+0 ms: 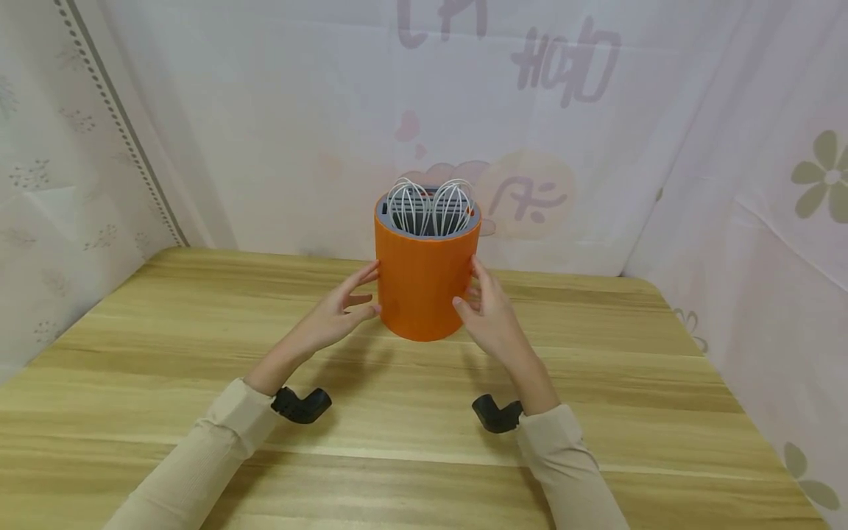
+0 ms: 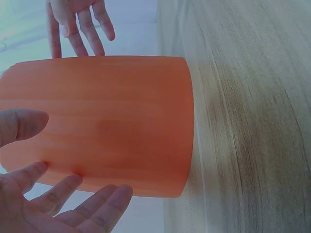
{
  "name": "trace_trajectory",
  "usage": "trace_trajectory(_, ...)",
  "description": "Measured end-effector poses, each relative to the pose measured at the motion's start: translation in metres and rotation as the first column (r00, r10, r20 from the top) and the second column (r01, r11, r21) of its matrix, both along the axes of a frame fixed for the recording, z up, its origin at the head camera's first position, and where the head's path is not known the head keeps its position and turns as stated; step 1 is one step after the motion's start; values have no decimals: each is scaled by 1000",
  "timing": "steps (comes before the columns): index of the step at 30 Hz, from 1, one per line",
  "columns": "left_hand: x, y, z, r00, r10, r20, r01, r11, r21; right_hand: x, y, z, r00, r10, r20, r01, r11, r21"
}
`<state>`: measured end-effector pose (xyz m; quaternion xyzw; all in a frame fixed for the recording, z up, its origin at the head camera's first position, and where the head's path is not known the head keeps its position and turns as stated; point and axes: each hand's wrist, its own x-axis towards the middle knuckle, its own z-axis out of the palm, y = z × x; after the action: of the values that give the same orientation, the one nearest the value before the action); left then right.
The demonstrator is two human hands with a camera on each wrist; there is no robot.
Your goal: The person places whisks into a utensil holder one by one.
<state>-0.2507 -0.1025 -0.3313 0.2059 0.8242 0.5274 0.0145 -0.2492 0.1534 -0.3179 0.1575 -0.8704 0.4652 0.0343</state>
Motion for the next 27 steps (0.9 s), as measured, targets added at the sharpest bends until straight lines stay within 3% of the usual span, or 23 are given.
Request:
trace_trajectory(9,1,-1,1,1000,3,-24,-4,1000,-28,0,1,0,1000,19,-9,-19,1000,-5)
trace_trajectory(13,2,-2,1,998,21,-65,-27,996,-91,0,1,1,1000,13,-16,-12,999,36)
trace_trajectory(16,3,-4,3,989,51,-136,-76,980,-181,1,1,1,999,-6,-47,12,993,115)
trace_trajectory(21,6,-4,7,963,96,-253,-185,917,-354,-1,4,1,993,-28,-117,58,964,260)
trace_trajectory(27,13,-5,10,943,86,-323,-261,794,-550,-2,8,0,977,-17,-213,113,886,450)
